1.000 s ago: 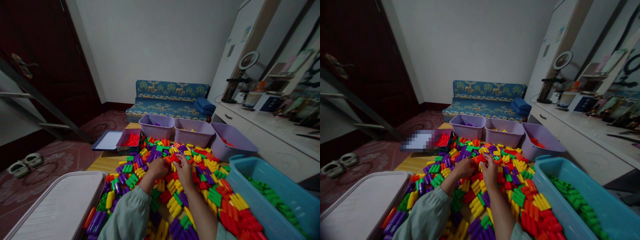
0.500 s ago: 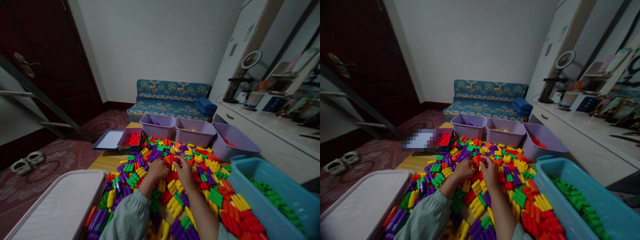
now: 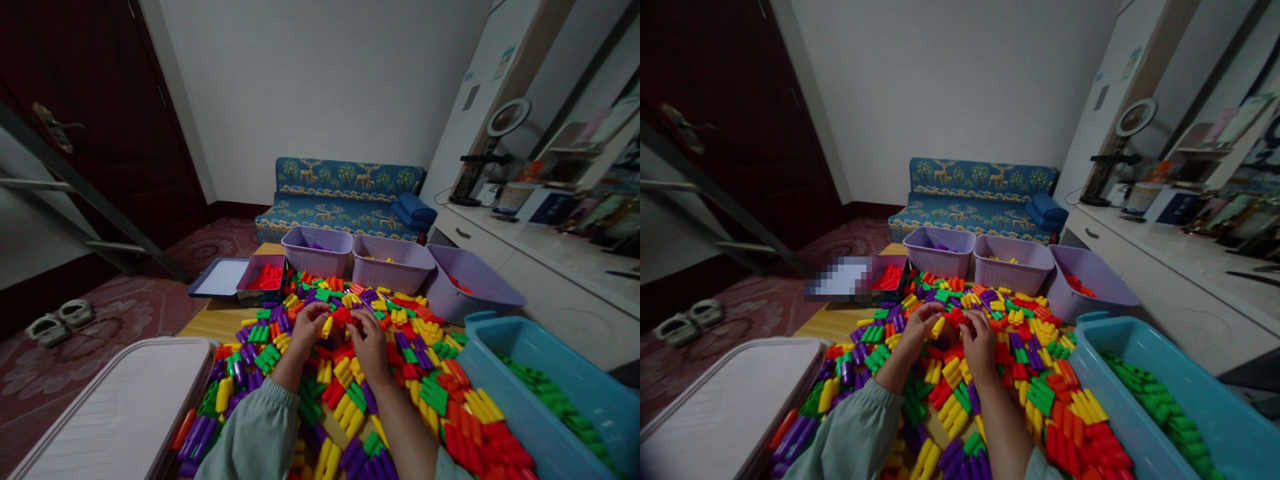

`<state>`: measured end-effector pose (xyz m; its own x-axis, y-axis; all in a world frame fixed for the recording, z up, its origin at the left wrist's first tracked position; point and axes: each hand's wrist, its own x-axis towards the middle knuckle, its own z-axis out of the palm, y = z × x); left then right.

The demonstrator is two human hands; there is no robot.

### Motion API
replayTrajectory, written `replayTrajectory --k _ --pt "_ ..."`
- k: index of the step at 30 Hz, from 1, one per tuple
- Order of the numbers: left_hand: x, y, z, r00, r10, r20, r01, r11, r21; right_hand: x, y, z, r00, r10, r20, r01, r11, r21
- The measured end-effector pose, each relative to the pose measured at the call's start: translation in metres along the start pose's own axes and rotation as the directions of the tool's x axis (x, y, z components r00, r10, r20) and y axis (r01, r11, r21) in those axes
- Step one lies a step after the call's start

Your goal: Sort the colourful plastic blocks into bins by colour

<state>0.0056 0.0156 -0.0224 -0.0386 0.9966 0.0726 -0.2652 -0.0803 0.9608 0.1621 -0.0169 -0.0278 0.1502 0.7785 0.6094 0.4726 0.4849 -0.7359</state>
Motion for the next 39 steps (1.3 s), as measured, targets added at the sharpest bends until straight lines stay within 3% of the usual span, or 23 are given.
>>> replayTrajectory --k 7,11,14,18,22,26,29,33,39 --pt "-0.004 0.0 0.004 0.987 -0.085 0.135 0.097 0.992 -0.082 -0.002 0.004 0.003 0.998 0.057 0.032 -0.058 0.998 0.026" --pt "-0.007 -0.001 0.005 0.972 -0.147 0.182 0.175 0.974 -0.146 0.0 -0.004 0.0 0.999 -0.013 0.052 0.013 1.0 0.005" --pt "-0.007 -0.002 0.006 0.957 -0.215 0.193 0.25 0.951 -0.18 0.0 -0.01 -0.001 0.982 -0.093 0.162 0.093 0.996 0.009" --pt "-0.005 -0.007 0.005 0.976 -0.162 0.146 0.179 0.978 -0.11 -0.001 -0.011 0.0 0.942 -0.16 0.293 0.16 0.987 0.026" --pt "-0.001 -0.015 0.0 0.987 -0.117 0.109 0.122 0.992 -0.042 -0.001 -0.009 -0.001 0.94 -0.15 0.307 0.153 0.988 0.013" --pt "0.003 -0.016 -0.005 0.982 -0.189 -0.01 0.185 0.968 -0.172 -0.001 -0.003 -0.001 0.976 -0.032 0.217 0.047 0.997 -0.063" --pt "0.006 -0.005 -0.008 0.963 -0.221 -0.153 0.151 0.915 -0.374 -0.002 0.003 -0.001 0.982 0.023 0.188 0.002 0.991 -0.131" --pt "0.014 0.024 -0.017 0.904 -0.233 -0.359 -0.015 0.821 -0.571 -0.003 0.006 -0.001 0.979 0.049 0.198 -0.014 0.984 -0.175" --pt "0.047 0.078 -0.05 0.845 -0.158 -0.511 -0.178 0.817 -0.548 -0.003 0.005 -0.002 0.979 0.053 0.199 -0.015 0.982 -0.187"
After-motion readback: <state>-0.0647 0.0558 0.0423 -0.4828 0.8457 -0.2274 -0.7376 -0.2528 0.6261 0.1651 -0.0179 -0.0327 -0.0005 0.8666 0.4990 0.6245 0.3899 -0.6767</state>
